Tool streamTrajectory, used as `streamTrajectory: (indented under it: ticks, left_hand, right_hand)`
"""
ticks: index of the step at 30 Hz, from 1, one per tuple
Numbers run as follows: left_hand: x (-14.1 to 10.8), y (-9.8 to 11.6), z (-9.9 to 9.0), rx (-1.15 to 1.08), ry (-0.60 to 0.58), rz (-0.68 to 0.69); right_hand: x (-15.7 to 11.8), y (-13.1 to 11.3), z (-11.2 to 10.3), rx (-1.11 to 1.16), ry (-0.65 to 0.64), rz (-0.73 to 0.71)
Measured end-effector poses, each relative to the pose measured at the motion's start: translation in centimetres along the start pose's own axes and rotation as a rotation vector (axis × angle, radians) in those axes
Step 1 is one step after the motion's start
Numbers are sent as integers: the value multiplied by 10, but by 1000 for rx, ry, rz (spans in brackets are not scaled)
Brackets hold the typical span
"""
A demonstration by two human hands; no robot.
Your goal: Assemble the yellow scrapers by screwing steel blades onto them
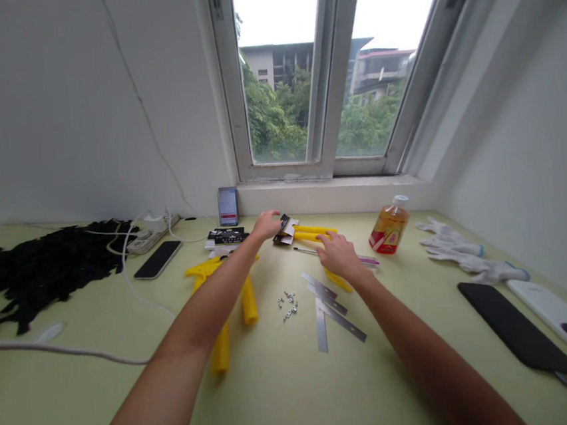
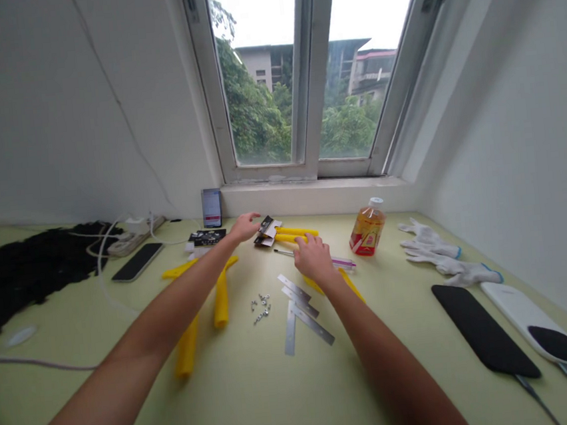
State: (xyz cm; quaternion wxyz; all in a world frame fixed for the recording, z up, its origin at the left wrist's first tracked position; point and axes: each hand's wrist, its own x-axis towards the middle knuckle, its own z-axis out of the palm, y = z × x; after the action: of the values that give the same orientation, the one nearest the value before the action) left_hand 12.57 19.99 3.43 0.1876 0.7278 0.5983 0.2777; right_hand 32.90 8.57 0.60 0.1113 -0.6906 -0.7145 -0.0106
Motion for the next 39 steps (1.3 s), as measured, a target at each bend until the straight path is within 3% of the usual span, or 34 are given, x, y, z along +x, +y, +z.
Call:
streamTrajectory:
  ticks: [4, 8, 11, 15, 21, 30, 35, 37, 39]
  left_hand:
    - [-31, -1, -40, 63, -6, 76]
    - [-77, -14, -71, 150, -121, 103]
    - [-112, -28, -76, 225, -220, 93]
    - [-139, -41, -65, 323, -272, 63]
    - [-145, -42, -49, 490, -335, 21]
    - [-147, -40, -50, 552, -418, 17]
    - [-144, -25, -79, 424, -426, 107]
    - [-138, -17, -97, 266, -325, 127]
    - [-129, -12, -114, 62, -201, 58]
  right_hand:
    - [-3, -8, -7, -14, -24, -14]
    - [-5, -9, 1, -27, -88, -71]
    - [-5, -5, 8, -39, -119, -77]
    - [-2, 1, 11, -58, -124, -38]
    - [-2, 0, 6, -48, -128, -63]
    - [-8, -13, -4, 77, -94, -150]
    - [-11, -21, -11, 210, -55, -205]
    - [-11, -27, -12, 279, -53, -235]
    - [-7, -37, -12, 353, -72, -271]
